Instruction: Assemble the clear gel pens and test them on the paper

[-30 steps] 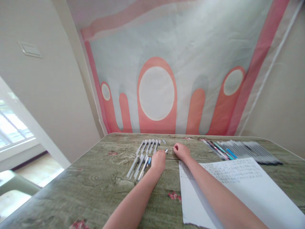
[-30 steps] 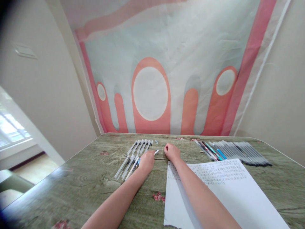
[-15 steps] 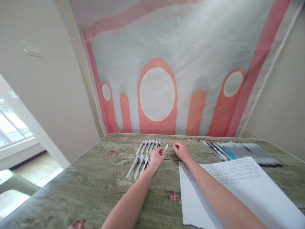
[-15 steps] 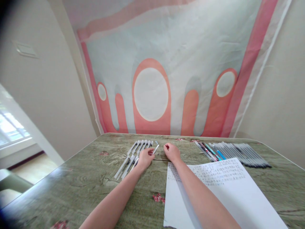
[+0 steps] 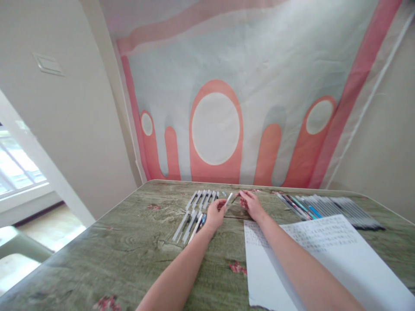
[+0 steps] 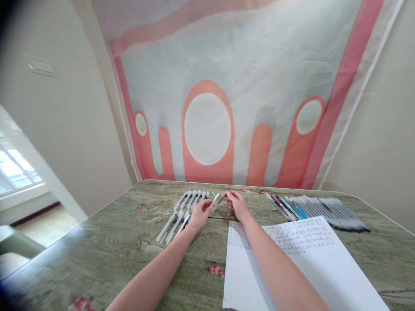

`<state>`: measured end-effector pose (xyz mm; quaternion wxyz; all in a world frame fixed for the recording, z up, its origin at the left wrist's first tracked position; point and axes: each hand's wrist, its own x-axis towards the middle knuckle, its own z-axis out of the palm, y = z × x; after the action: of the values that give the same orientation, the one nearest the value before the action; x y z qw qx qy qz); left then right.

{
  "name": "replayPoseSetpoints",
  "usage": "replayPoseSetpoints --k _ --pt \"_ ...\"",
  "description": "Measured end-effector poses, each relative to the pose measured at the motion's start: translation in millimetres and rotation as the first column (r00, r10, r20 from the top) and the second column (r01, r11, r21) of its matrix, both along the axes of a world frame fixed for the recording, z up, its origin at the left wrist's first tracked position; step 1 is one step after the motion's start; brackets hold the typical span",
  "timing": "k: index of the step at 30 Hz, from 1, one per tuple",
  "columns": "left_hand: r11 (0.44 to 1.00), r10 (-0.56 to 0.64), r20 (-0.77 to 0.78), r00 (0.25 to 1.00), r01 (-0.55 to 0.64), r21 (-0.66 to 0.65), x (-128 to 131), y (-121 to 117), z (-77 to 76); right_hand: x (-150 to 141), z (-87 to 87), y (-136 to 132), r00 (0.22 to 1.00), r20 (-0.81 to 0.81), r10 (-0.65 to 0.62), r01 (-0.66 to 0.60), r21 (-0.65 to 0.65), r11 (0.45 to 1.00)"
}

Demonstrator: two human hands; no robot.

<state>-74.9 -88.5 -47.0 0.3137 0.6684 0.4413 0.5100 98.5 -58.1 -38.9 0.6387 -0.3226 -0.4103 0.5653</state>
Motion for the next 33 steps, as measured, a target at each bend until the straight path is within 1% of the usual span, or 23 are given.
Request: replayPoseSetpoints --k 2,4,6,9,16,21,27,33 --pt "0.992 0.089 -0.098 0.991 -0.08 0.094 -2.7 -4.2 1.4 7.4 -3.4 6.7 0.989 -0.122 -0.088 0.085 -0.034 0.996" --pt "0.976 0.165 -0.184 0.969 -0.133 0.173 -4.7 -8.8 3.9 15.2 -7.4 13.4 0.973 -0.167 -0.156 0.151 -0.046 0.987" --pt "0.964 0.202 -0.245 0.948 -0.148 0.221 -5.3 -12.6 6.9 21.3 -11.2 18.4 0.957 -0.201 -0.208 0.199 -0.062 0.978" --pt "0.956 0.216 -0.3 0.929 -0.139 0.257 -4.9 -16.0 10.4 24.8 -15.2 22.4 0.942 -0.228 -0.247 0.235 -0.08 0.969" --pt "0.949 0.22 -0.345 0.913 -0.119 0.291 -5.4 -16.3 9.6 22.8 -18.7 25.0 0.94 -0.235 -0.246 0.233 -0.081 0.969" --pt "0.95 0.219 -0.352 0.91 -0.116 0.291 -5.4 -16.8 10.1 23.4 -21.7 27.1 0.942 -0.218 -0.255 0.245 -0.07 0.967" --pt "0.958 0.193 -0.376 0.906 -0.091 0.273 -4.6 -19.6 13.3 24.0 -25.0 29.0 0.93 -0.159 -0.332 0.329 -0.043 0.943" --pt "0.957 0.203 -0.383 0.901 -0.099 0.273 -6.4 -19.5 12.8 18.8 -18.1 24.4 0.901 -0.078 -0.428 0.43 0.015 0.903"
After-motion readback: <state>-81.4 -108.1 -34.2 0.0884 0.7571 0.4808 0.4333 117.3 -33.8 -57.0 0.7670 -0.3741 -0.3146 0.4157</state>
